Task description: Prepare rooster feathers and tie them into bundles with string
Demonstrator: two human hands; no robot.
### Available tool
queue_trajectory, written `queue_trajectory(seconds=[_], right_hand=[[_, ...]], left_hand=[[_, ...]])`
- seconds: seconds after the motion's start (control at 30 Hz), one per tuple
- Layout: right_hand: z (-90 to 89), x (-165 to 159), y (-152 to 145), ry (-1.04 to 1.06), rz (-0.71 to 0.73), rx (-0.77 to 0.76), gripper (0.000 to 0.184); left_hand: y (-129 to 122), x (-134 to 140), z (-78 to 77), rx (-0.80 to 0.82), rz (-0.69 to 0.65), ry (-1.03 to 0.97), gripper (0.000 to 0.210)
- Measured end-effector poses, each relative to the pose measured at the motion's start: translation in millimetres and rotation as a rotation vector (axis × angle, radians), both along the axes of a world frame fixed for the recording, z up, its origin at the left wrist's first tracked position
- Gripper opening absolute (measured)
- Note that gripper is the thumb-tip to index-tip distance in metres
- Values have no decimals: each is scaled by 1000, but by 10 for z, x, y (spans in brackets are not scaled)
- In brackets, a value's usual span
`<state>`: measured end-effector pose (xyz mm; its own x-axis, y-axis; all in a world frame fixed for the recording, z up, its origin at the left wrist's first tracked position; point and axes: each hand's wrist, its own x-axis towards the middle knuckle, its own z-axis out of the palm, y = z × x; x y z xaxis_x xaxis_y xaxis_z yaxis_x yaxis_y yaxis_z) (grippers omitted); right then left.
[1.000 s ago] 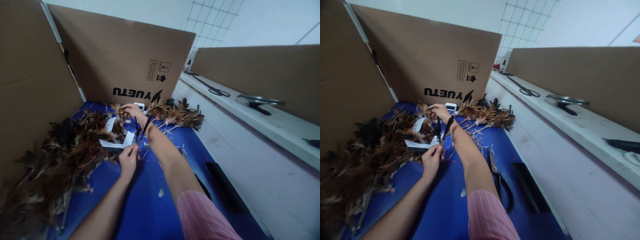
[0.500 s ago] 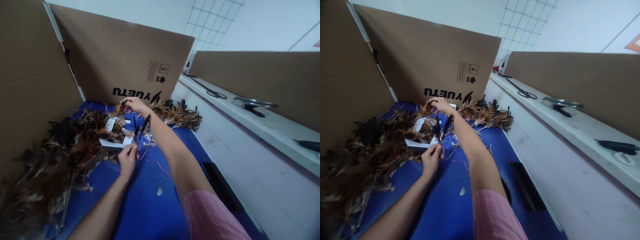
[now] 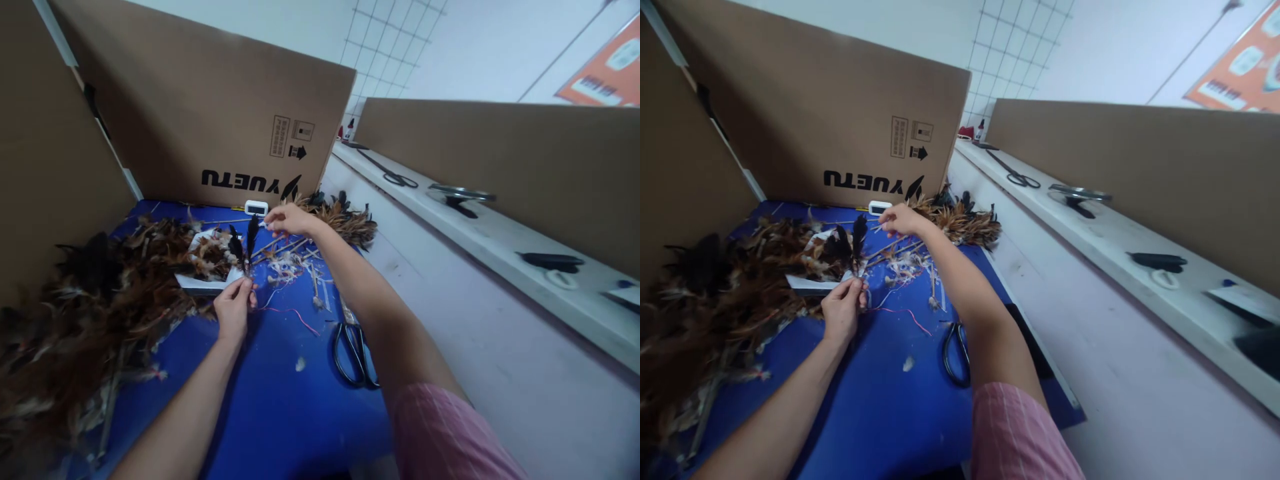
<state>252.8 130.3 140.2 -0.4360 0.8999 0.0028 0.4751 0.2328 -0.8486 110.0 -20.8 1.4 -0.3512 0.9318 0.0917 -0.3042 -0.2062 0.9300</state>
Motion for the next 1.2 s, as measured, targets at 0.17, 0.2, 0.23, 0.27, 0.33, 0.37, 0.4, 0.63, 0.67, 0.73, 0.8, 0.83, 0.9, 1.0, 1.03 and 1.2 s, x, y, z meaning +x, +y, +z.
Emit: queue_trajectory(seconds=[0.17, 0.2, 0.23, 0.27, 0.33, 0.37, 0.4, 0.63, 0.67, 0.73, 0.8, 0.83, 0.9, 1.0, 1.03, 1.2], right_hand=[[-190, 257, -385, -151, 48, -6, 18], [-225, 263, -492, -146, 98, -13, 18], [-259, 254, -605, -123, 151, -4, 17], [-292, 230, -718, -105, 196, 12, 19], [-352, 158, -931, -75, 214, 65, 24], [-376, 118, -1024, -63, 193, 104, 23], [-393, 82, -1108, -51, 168, 140, 21], [-389, 107, -1582, -203, -47, 308, 12], [-400, 143, -1647, -203, -72, 304, 12], [-447, 217, -1771, -194, -132, 278, 12], [-523, 284, -1879, -156, -201, 220, 14], [-567, 311, -1924, -121, -230, 190, 14], [-651, 350, -1997, -40, -265, 151, 15], [-745, 373, -2063, 31, -274, 153, 15], [-765, 375, -2077, 40, -272, 152, 15], [-819, 384, -2128, 60, -267, 143, 17]], left_hand=[[0, 24, -10, -6, -45, -10, 27], [-3, 29, -8, -3, -56, 0, 27], [-9, 36, -5, 2, -68, 10, 27], [-17, 42, 0, 8, -82, 19, 27], [-40, 57, 11, 23, -118, 43, 26], [-55, 65, 15, 33, -139, 56, 26], [-73, 72, 17, 44, -162, 71, 25], [-230, 108, 4, 70, -321, 158, 22], [-252, 118, 5, 66, -359, 167, 23], [-293, 143, 11, 56, -449, 184, 25], [-327, 170, 15, 45, -547, 196, 27], [-342, 180, 15, 41, -594, 200, 28], [-363, 192, 6, 34, -677, 207, 31], [-379, 186, -25, 30, -770, 222, 35], [-380, 180, -37, 30, -788, 230, 36], [-378, 153, -54, 27, -852, 282, 38]])
